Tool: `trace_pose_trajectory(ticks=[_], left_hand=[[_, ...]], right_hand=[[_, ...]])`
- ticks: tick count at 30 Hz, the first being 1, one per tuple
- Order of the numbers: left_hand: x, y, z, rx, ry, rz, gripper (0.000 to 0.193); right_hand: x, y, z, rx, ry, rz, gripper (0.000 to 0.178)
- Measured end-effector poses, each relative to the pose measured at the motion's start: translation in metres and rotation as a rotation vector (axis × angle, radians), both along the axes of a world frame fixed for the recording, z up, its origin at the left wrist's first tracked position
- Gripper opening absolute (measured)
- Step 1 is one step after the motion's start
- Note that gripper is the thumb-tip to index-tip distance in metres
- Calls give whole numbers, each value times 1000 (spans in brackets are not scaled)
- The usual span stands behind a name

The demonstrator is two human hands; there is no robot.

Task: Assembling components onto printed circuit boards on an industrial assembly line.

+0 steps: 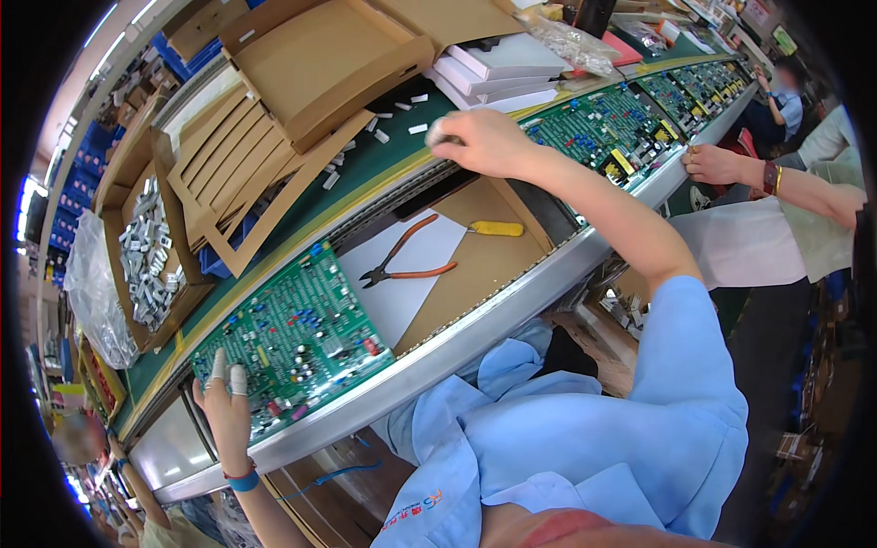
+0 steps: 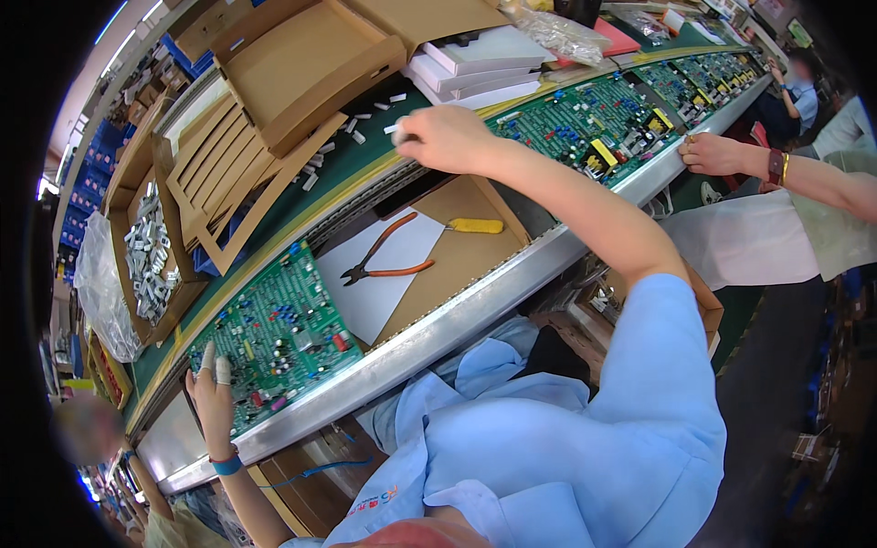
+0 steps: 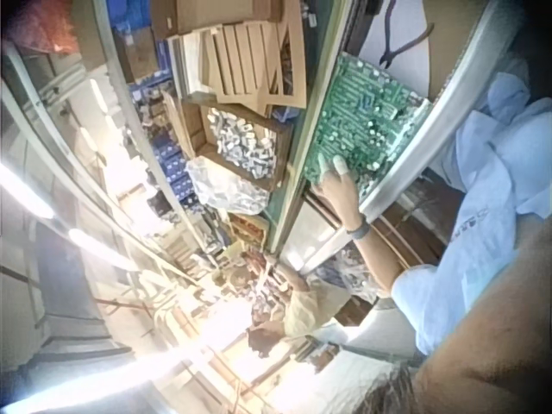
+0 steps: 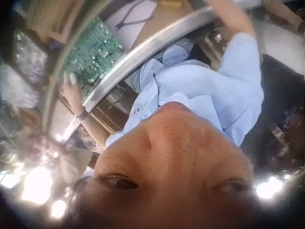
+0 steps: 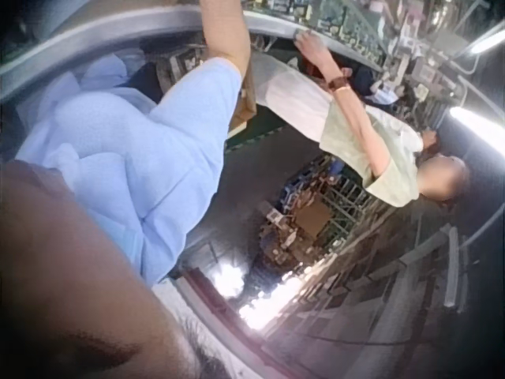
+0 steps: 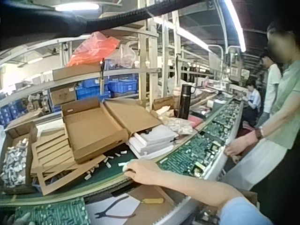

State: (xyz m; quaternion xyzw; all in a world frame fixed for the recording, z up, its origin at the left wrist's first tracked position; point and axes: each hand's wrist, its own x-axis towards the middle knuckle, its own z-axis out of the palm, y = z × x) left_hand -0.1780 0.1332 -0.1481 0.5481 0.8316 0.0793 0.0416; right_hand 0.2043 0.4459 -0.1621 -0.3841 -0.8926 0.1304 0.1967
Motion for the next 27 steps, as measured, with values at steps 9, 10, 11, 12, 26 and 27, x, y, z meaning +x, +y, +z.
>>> trace_pose_trajectory(ticks=[9,10,11,12,26,27], left_hand=[[79,40,-3,88,-24,-336,53],[87,47,-4,110,-9,-376,53],[92,54,-8,131,40,-405,54],[96,54,-7,167,117,-420,57],[101,102,13,296,134,-423,28],[104,120,12,363,117,-470,27]], right_hand=[[-82,48,-49,125,-40,-101,48],[-81,54,-52,106,-38,-118,45],[-76,61,-58,135,-15,-107,38],[-78,65,-61,140,22,-80,34],[-78,81,-61,512,-127,75,13],[-78,82,-61,520,-122,71,13]])
